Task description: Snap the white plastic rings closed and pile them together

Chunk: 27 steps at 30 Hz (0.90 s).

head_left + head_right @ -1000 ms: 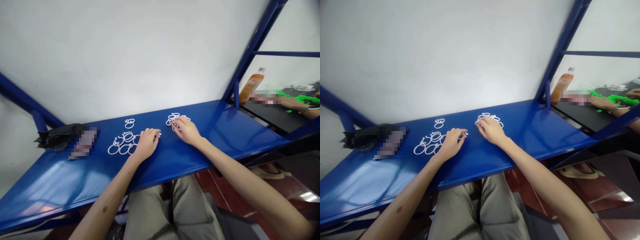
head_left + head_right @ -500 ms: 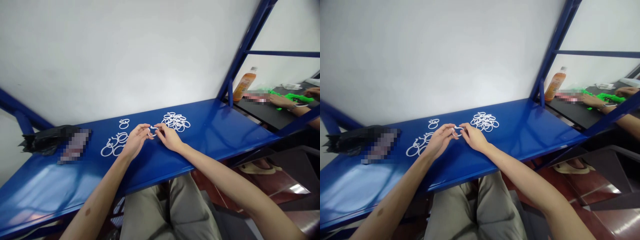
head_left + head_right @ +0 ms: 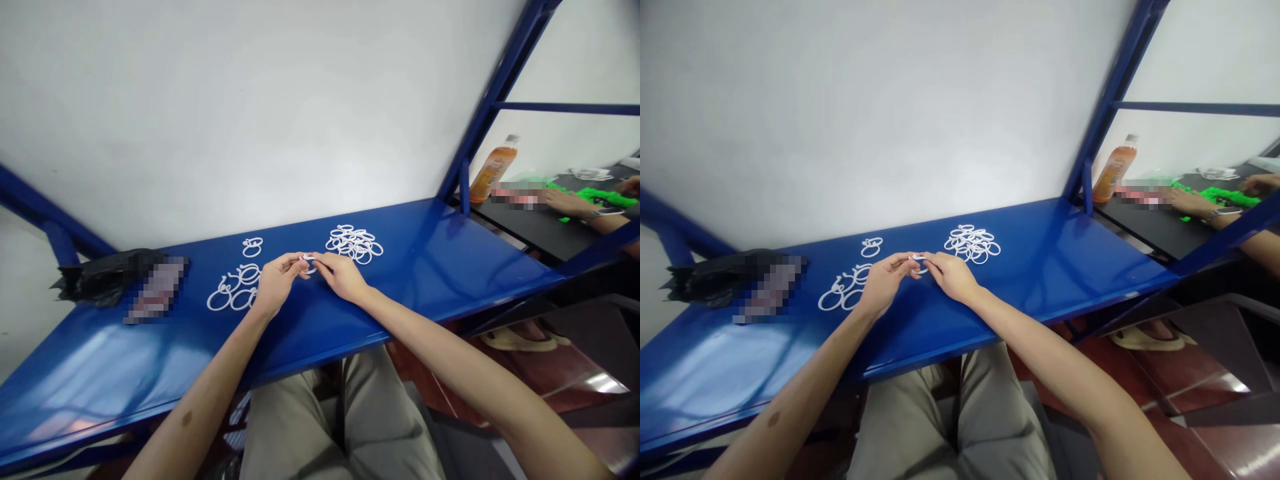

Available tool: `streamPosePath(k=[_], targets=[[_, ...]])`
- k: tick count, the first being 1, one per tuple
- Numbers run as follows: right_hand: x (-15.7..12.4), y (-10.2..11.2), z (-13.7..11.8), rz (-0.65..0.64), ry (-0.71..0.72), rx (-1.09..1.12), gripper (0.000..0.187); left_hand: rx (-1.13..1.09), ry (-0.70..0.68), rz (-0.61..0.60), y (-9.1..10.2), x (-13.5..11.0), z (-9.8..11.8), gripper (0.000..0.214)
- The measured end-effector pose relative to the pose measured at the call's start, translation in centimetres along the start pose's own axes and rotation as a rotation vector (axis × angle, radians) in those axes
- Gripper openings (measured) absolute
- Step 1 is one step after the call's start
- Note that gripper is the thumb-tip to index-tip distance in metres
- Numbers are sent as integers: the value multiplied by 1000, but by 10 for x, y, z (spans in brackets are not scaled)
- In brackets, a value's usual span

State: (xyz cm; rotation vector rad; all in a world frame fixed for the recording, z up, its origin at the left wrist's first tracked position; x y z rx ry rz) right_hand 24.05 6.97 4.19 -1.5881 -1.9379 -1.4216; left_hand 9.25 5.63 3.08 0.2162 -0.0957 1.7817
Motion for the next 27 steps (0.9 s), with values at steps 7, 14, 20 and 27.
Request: streamPosePath(k=[7,14,20,27], targets=[[-2,-6,-6,-81,70,-64,26,70,5,-42,-1,-3,-3,38],[-5,-11,-9,-146,132,-133,25,111,-71,-141,-9,-9,2,18],[-5,-11,-7,-146,122,-159,24,190,-92,-136,-7,-7,4,15],[-5,-13,-8,-177,112,-173,24,178,-86,-183,-9,-8,6,20]])
Point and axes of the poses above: each hand's wrist, its own x-axis towards the middle knuckle, its own y-axis out of the back of the hand, z = x × y, the point moved 8 cm from there along x, towards the middle knuckle, and after that the axes turned 6 degrees about z, right-handed, at the moved point
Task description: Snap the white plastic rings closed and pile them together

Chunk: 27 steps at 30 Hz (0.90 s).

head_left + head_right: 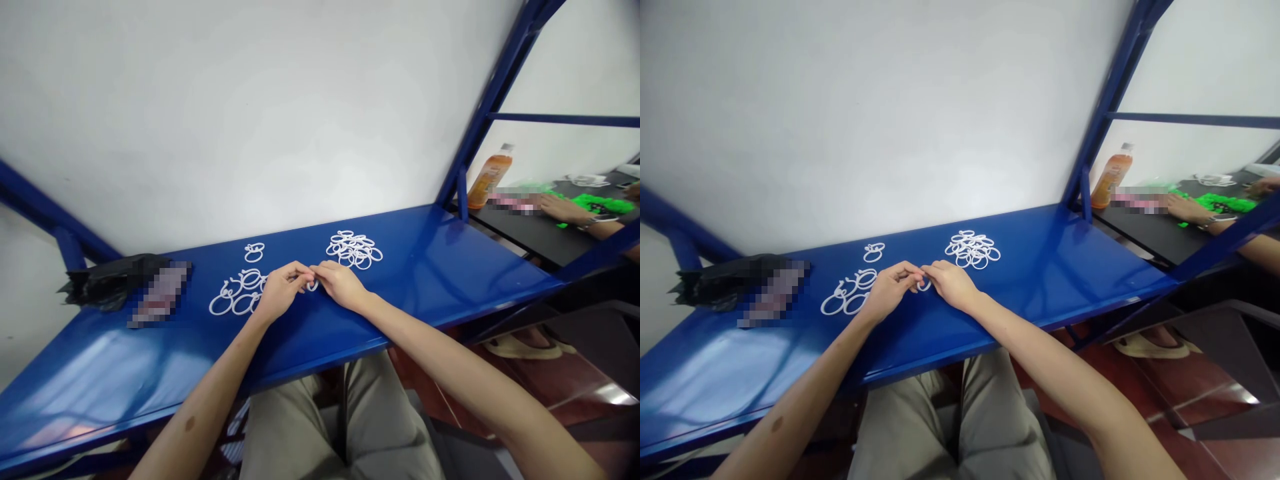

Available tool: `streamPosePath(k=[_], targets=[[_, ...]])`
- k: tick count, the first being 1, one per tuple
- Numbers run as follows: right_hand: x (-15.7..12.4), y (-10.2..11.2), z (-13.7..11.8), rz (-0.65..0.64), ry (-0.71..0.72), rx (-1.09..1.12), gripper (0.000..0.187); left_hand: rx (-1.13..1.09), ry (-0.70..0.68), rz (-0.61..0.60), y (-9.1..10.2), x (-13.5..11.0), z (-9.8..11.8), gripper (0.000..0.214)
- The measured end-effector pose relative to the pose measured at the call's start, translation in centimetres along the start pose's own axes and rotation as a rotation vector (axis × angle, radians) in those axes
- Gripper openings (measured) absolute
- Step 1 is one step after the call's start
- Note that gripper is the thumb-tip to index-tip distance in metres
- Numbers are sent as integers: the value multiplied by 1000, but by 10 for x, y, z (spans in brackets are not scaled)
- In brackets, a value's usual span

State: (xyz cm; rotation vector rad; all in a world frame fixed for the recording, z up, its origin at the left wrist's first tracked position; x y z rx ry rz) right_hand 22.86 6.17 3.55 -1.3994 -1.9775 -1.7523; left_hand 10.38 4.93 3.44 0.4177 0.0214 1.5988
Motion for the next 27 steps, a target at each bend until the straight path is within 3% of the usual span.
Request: streamPosePath(k=[8,11,21,24,27], targets=[[3,12,7,99,-180,164,18,111,-30,158,15,5,2,32],[3,19,5,127,-159,161,14,204,-87,206,20,5,6,30],[3,24,9,148,-131,187,12,438,-193,205,16,0,16,25],[8,39,21,226,-115,153,12,562,-270,244,20,1,20,26],[15,69,58,357,-177,54,11,845,-288,263,25,1,17,28]])
Point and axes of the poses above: each hand's wrist, its own x-axis towards the middle knuckle, its own y-axis out of the back of the hand, z = x × y, the point moved 8 cm from there along x, towards the middle knuckle, and after that the axes turned 6 degrees about z, right-handed, at the moved point
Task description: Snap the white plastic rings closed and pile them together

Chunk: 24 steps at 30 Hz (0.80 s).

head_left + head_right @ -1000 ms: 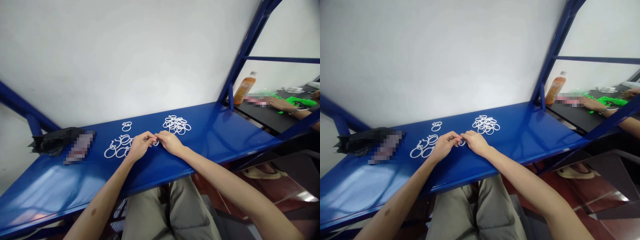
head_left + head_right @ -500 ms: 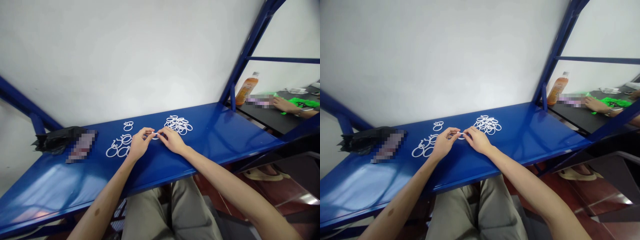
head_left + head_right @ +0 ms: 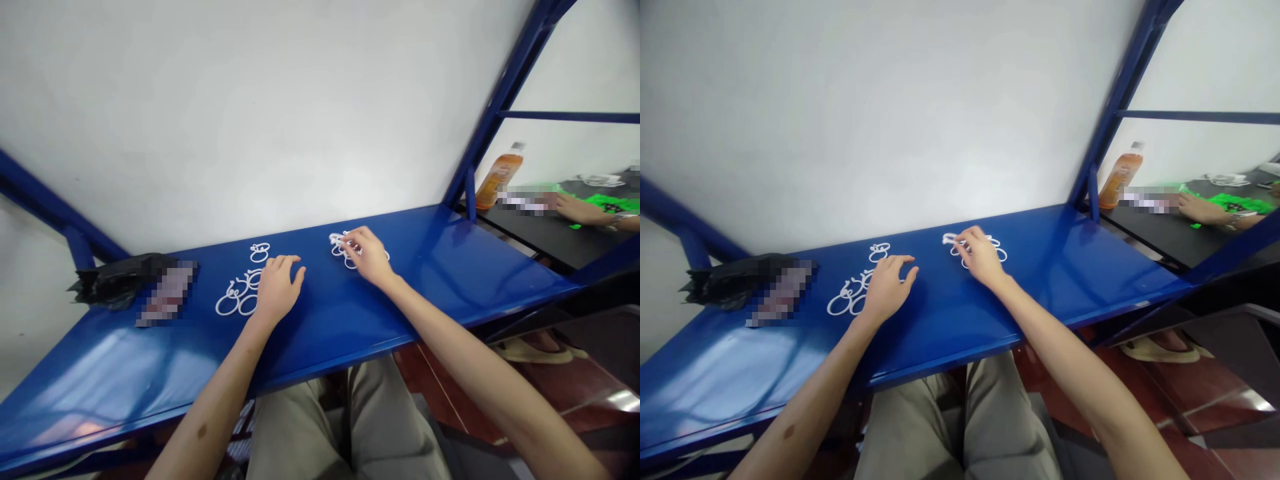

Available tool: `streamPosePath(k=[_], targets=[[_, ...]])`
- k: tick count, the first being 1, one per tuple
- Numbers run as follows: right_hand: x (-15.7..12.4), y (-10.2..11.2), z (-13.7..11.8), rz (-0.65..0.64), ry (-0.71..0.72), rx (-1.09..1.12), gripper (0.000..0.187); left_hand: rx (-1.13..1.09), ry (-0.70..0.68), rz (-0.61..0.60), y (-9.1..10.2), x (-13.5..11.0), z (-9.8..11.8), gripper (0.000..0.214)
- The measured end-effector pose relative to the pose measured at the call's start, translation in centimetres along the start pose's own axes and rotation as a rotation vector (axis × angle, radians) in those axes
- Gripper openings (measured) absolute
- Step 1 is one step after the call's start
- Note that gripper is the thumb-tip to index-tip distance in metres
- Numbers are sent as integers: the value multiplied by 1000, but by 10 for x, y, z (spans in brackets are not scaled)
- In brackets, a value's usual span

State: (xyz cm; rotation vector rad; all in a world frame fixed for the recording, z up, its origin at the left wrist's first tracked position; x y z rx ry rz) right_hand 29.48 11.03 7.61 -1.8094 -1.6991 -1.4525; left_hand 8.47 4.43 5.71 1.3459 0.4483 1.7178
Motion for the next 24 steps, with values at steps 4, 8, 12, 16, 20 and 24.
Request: streamPosePath(k=[4,8,12,16,20,24], targets=[[33,27,67,-45,-165,-250,11,376,12,-45,1,-4,-12,30],[45,33,112,-266,-220,-389,14,524,36,-19,6,-7,-15,31],[38,26,124,-451,-224,-389,15,502,32,-94,0,-8,-11,32],[34,20,125,-500,-257,-359,20,395,-21,-134,-8,-9,-4,31],[32,19,126,-487,-254,-365,26,187,-32,-135,-12,-9,2,28],[34,24,122,-403,-188,-403,27,-89,-31,-215,-18,-9,10,30]])
Point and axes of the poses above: each hand's wrist, its own x-axis towards the middle knuckle, its own y-axis out of the back of the hand, z = x × y, the point moved 8 cm from there along x, towards the middle knuckle, and after that the axes turned 6 degrees about z, right-handed, at the moved point
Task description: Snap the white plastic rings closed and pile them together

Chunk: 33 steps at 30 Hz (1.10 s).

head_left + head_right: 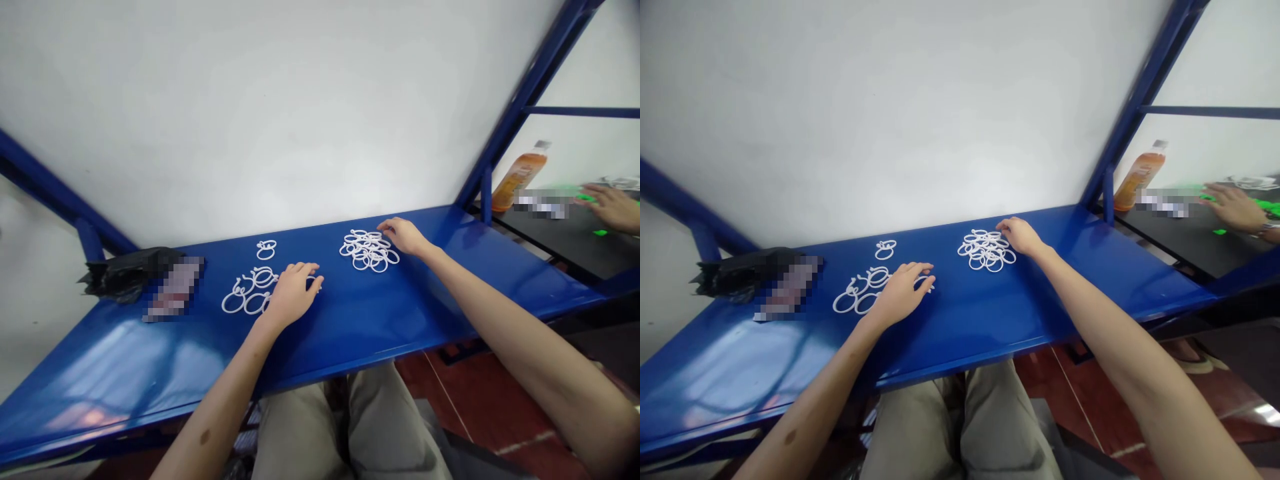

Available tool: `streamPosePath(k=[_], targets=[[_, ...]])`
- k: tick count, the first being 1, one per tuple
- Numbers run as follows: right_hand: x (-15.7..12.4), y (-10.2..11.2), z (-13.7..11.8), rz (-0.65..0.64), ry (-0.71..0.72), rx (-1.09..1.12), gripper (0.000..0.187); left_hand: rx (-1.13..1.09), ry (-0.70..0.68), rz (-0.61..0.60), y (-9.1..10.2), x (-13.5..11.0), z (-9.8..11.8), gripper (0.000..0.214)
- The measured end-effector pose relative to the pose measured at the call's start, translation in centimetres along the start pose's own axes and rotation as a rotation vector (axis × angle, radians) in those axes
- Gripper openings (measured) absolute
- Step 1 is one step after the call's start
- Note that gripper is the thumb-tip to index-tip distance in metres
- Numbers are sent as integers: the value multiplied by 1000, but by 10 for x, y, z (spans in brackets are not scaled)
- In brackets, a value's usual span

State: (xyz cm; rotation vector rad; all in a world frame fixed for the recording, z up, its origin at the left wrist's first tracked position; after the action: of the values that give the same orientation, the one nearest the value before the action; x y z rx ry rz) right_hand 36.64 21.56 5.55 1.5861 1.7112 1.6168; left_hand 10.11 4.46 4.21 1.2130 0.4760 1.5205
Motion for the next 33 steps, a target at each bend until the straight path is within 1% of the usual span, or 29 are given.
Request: streamPosePath(k=[2,4,7,9,11,14,17,19,22,24,27,30,33], targets=[[-2,7,-8,90,15,-3,27,-97,-44,-42,-2,-1,7,33],[-5,13,-26,172,48,15,25,-139,-95,-80,-3,-3,14,40],[-17,15,-72,236,178,90,22,-159,-153,-141,-6,-7,21,47],[-29,10,-107,246,276,144,22,-175,-178,-170,-8,-8,23,47],[-44,1,-137,234,362,178,23,-180,-193,-176,-9,-8,23,41],[-64,-17,-165,205,435,208,24,-160,-200,-149,-9,-4,22,26],[-78,-32,-175,133,475,208,24,-170,-153,-83,-5,0,18,19],[-82,-38,-176,88,472,197,25,-228,-62,-34,-3,3,12,20],[-84,-43,-175,39,443,198,24,-410,86,10,-3,4,1,25],[-84,-43,-175,35,412,231,21,-550,148,23,-6,5,-4,26],[-85,-42,-177,55,397,269,20,-659,172,36,-8,6,-6,26],[-89,-46,-182,66,473,194,21,-680,168,23,-8,6,-3,21],[-94,-47,-187,96,560,113,22,-692,193,26,-5,4,-1,15]])
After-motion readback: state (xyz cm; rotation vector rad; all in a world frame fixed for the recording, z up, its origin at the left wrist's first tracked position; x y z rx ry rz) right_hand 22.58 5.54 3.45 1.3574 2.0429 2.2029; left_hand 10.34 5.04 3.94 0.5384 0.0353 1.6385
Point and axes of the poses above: each hand's wrist, its own x-axis towards the middle knuckle, its own y-axis out of the back of the hand, z = x × y, the point moved 8 cm from there along x, towards the middle knuckle, and after that the axes turned 6 degrees about z, right-handed, at the moved point
